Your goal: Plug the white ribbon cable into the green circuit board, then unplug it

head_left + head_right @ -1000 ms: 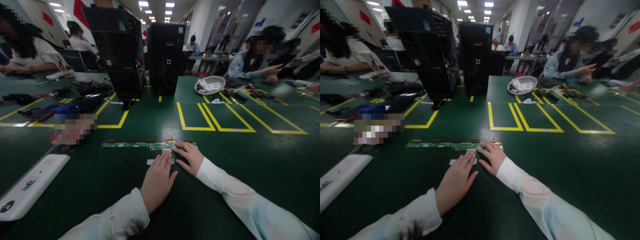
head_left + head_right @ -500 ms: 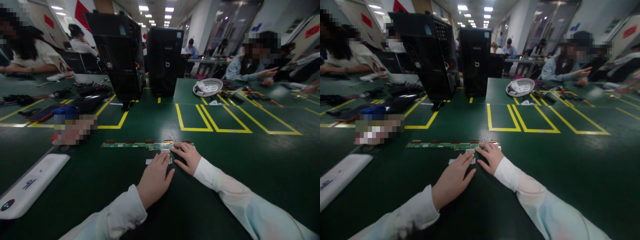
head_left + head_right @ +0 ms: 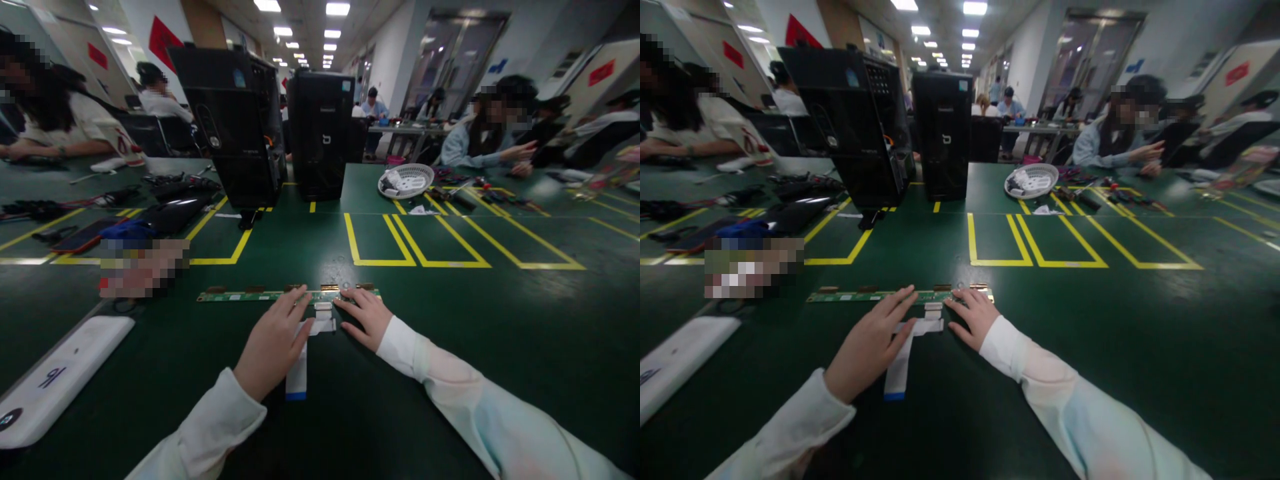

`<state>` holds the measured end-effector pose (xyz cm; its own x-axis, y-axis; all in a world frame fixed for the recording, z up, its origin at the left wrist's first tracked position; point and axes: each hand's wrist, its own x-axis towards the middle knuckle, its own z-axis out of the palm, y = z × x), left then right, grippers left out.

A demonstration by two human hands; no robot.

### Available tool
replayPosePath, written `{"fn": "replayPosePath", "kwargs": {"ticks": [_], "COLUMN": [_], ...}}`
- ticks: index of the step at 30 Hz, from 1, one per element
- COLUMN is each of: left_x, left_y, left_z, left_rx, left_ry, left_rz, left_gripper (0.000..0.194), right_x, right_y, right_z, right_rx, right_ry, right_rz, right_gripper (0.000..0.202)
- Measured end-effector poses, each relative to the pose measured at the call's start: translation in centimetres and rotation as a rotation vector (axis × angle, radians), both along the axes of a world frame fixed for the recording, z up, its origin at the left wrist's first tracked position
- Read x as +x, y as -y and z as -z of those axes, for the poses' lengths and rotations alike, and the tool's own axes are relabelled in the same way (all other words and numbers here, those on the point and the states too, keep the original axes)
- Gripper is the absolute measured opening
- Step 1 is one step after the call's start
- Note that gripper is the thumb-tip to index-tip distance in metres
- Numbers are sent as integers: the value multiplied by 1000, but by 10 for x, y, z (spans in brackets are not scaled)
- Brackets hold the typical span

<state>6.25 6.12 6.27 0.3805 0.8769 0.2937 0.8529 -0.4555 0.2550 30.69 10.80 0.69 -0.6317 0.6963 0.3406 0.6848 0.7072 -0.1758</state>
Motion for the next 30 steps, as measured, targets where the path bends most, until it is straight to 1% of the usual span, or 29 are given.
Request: {"fn": "replayPosePath", "kwargs": {"ticks": [3, 5, 6, 8, 11, 13, 15, 17, 19, 25, 30], "left_x": [-28, -46, -54, -68, -88, -100, -109, -116, -118, -112, -110], "left_y": [-3, 5, 12, 30, 62, 79, 91, 96, 96, 86, 86], "left_z": [-11, -10, -6, 5, 30, 46, 59, 66, 69, 63, 62], "left_rx": [19, -8, -26, -62, -121, -99, -76, -24, 19, 62, 99], "left_ry": [3, -19, -45, -89, -120, -108, -103, -72, -50, -48, -64], "left_rz": [-149, -209, -224, -271, -320, -362, -373, -376, -377, -378, -361], "left_gripper": [49, 52, 53, 54, 56, 57, 57, 55, 53, 51, 51], "right_x": [0, 0, 0, 1, -1, -4, -9, -15, -19, -23, -20], "right_y": [0, 1, 1, 1, 2, 4, 8, 12, 16, 18, 12], "right_z": [-1, -3, -4, -5, -7, -9, -12, -15, -17, -18, -16], "right_rx": [-11, -14, -15, -11, -9, -13, -25, -53, -95, -160, -132], "right_ry": [12, 13, 14, 18, 40, 57, 75, 93, 111, 140, 147], "right_rz": [-3, 2, 1, -14, -64, -83, -87, -86, -72, 17, -11], "right_gripper": [48, 50, 51, 52, 51, 51, 52, 54, 56, 57, 56]}}
